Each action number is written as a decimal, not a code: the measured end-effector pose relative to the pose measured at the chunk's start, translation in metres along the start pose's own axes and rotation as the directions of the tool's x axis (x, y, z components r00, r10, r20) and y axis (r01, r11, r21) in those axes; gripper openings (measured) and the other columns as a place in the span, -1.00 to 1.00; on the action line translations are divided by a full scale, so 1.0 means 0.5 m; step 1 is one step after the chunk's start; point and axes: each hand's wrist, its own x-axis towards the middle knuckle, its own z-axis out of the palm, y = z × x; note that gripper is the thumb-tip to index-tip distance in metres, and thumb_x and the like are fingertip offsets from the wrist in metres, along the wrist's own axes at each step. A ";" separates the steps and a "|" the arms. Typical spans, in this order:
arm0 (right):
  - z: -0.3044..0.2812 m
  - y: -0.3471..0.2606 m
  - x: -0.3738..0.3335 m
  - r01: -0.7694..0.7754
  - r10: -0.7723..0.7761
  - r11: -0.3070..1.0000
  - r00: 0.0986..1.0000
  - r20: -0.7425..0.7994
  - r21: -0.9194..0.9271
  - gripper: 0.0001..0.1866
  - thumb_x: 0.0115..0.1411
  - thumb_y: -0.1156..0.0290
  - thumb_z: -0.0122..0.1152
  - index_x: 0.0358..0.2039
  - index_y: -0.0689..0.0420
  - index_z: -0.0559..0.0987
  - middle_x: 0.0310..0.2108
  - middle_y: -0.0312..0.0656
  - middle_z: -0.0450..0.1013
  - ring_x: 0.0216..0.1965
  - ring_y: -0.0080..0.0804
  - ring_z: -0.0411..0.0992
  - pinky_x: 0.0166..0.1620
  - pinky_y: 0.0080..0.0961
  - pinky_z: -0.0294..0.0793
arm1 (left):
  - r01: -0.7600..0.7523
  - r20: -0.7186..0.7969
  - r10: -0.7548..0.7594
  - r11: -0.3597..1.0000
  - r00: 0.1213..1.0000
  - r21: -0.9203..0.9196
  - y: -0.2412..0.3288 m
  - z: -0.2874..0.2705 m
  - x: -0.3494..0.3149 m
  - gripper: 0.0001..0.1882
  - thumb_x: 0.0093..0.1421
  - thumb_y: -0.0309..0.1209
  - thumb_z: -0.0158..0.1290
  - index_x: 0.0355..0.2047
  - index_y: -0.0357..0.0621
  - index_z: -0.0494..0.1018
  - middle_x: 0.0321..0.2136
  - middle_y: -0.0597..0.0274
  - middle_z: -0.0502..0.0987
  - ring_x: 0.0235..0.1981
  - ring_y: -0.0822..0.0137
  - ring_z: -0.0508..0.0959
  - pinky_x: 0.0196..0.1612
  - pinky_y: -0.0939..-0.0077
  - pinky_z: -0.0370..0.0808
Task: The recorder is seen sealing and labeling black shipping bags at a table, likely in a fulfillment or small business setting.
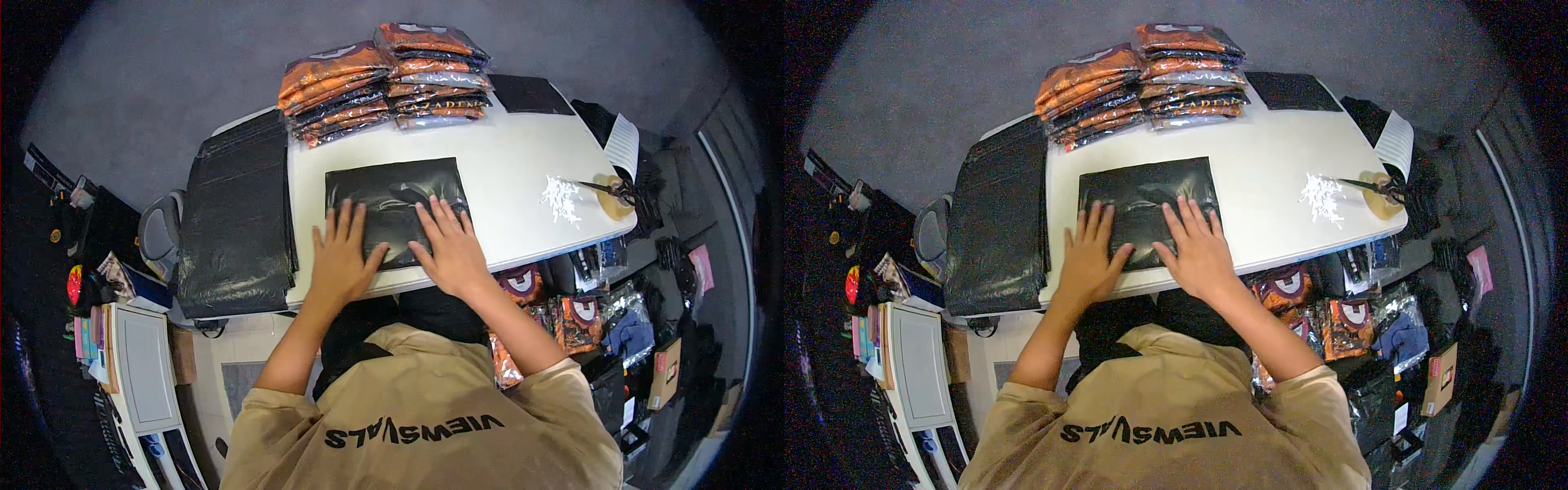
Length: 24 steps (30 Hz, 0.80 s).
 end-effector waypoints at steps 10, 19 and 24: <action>-0.009 0.044 0.139 -0.050 0.048 0.998 0.998 0.050 0.030 -0.27 0.52 -0.14 -0.12 0.52 0.04 0.30 0.55 0.17 0.10 0.58 0.16 0.02 0.52 0.26 0.01 | -0.068 -0.030 0.065 0.993 0.997 -0.094 0.029 -0.010 0.165 -0.17 0.54 0.16 -0.22 0.55 -0.24 0.09 0.56 -0.12 0.10 0.59 -0.16 0.01 0.57 -0.30 -0.15; 0.046 0.158 0.207 -0.091 0.087 0.995 0.988 0.126 0.028 -0.31 0.55 -0.13 -0.20 0.56 -0.08 0.23 0.59 -0.02 0.07 0.60 0.06 -0.02 0.57 0.17 -0.07 | 0.130 -0.053 -0.132 0.991 0.990 -0.037 -0.102 0.056 0.222 -0.26 0.52 0.09 -0.16 0.48 -0.19 0.25 0.50 -0.11 0.24 0.56 -0.16 0.12 0.54 -0.28 0.01; 0.018 0.241 0.124 -0.094 0.098 0.989 0.995 -0.026 0.114 -0.36 0.51 -0.01 0.02 0.44 0.09 0.41 0.46 0.10 0.30 0.46 0.06 0.28 0.48 0.00 0.22 | 0.143 -0.155 -0.175 0.969 0.972 -0.200 -0.126 -0.028 0.147 -0.44 0.45 -0.22 0.02 0.33 -0.32 0.40 0.23 -0.35 0.48 0.32 -0.23 0.44 0.35 -0.06 0.36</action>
